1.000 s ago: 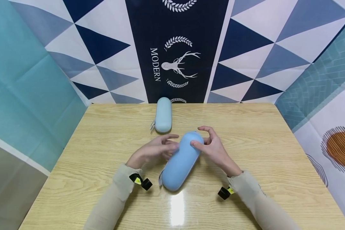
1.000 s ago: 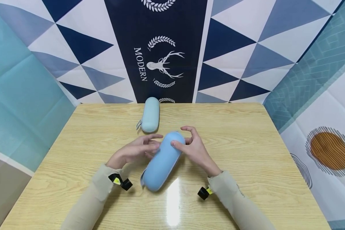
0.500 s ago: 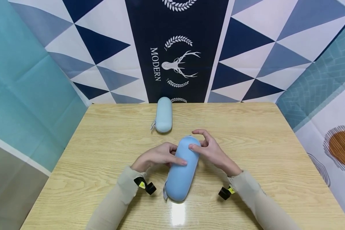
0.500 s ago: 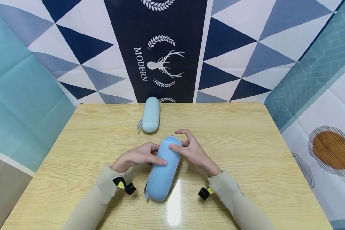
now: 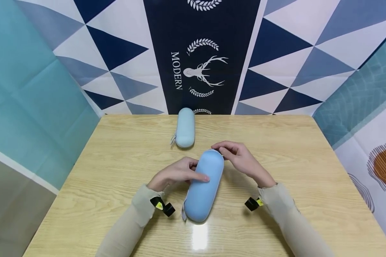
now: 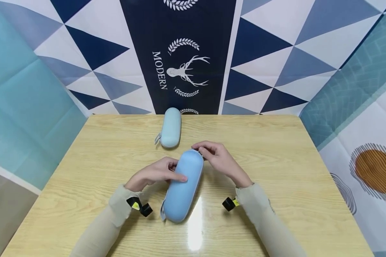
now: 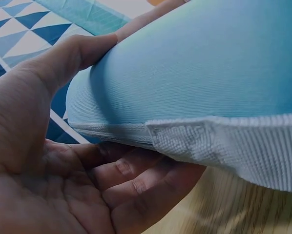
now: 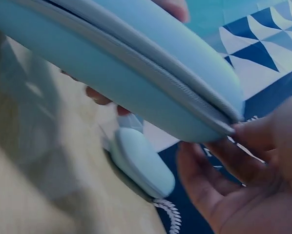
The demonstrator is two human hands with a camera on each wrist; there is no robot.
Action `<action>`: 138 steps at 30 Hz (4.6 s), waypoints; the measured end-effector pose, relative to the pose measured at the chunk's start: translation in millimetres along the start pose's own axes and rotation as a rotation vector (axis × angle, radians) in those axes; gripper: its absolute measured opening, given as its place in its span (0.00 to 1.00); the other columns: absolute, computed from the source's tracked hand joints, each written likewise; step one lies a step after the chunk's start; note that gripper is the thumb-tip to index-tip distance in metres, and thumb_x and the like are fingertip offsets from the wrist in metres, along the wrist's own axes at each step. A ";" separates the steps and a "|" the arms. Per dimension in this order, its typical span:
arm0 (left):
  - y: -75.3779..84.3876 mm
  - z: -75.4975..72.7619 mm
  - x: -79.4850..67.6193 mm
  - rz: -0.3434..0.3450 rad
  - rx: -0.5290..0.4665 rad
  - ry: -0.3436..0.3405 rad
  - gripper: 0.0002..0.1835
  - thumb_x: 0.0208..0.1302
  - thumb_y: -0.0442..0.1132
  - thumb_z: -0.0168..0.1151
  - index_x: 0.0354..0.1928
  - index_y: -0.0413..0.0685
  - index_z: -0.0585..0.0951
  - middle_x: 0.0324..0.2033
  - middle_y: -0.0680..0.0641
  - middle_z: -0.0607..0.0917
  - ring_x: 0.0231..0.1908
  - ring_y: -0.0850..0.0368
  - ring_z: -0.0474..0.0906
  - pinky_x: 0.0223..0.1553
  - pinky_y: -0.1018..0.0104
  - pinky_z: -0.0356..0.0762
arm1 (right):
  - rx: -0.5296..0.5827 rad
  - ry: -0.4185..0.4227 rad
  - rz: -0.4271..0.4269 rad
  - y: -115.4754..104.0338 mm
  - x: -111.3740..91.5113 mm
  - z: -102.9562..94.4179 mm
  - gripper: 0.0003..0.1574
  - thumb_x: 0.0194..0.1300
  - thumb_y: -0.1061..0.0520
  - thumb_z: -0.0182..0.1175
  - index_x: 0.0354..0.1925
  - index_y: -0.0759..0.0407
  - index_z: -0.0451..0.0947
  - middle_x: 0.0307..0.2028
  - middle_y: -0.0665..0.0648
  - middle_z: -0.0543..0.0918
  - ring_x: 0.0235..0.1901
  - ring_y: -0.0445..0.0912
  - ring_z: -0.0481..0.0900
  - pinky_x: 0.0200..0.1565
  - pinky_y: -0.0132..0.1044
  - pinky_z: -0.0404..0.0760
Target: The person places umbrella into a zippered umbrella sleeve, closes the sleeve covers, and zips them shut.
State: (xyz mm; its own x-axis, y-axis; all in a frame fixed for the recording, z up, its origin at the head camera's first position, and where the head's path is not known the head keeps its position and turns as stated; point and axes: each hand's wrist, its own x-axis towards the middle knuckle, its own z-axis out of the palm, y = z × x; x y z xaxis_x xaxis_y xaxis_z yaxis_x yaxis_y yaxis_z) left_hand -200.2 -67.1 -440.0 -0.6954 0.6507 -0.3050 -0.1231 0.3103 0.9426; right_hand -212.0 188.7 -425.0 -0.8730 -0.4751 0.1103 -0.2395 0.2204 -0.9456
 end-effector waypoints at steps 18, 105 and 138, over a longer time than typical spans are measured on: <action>0.6 2.2 -2.2 -0.007 0.092 -0.052 0.19 0.59 0.48 0.75 0.48 0.46 0.85 0.33 0.51 0.86 0.31 0.60 0.78 0.32 0.65 0.77 | -0.427 -0.005 -0.193 -12.3 4.9 -4.0 0.10 0.69 0.67 0.65 0.43 0.56 0.88 0.44 0.53 0.88 0.44 0.46 0.84 0.44 0.36 0.84; 0.5 -8.0 2.2 0.084 -0.351 0.138 0.39 0.66 0.38 0.65 0.75 0.35 0.62 0.59 0.31 0.83 0.48 0.54 0.86 0.47 0.57 0.87 | -0.524 0.271 -0.377 -4.8 5.0 4.1 0.08 0.60 0.69 0.65 0.35 0.59 0.85 0.34 0.53 0.88 0.31 0.43 0.84 0.32 0.36 0.86; 1.6 -7.4 1.0 0.114 -0.372 0.210 0.34 0.66 0.38 0.63 0.71 0.30 0.66 0.54 0.34 0.83 0.41 0.56 0.88 0.43 0.63 0.87 | -0.529 0.199 -0.400 -12.0 1.3 7.0 0.09 0.56 0.69 0.64 0.30 0.56 0.82 0.29 0.49 0.84 0.30 0.46 0.82 0.29 0.33 0.82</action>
State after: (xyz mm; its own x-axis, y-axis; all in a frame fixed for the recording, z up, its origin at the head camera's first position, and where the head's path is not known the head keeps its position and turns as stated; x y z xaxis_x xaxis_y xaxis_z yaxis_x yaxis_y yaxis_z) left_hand -206.3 -71.0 -437.8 -0.8432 0.4998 -0.1983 -0.2569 -0.0505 0.9651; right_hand -207.4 179.4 -415.6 -0.7234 -0.4521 0.5218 -0.6904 0.4708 -0.5493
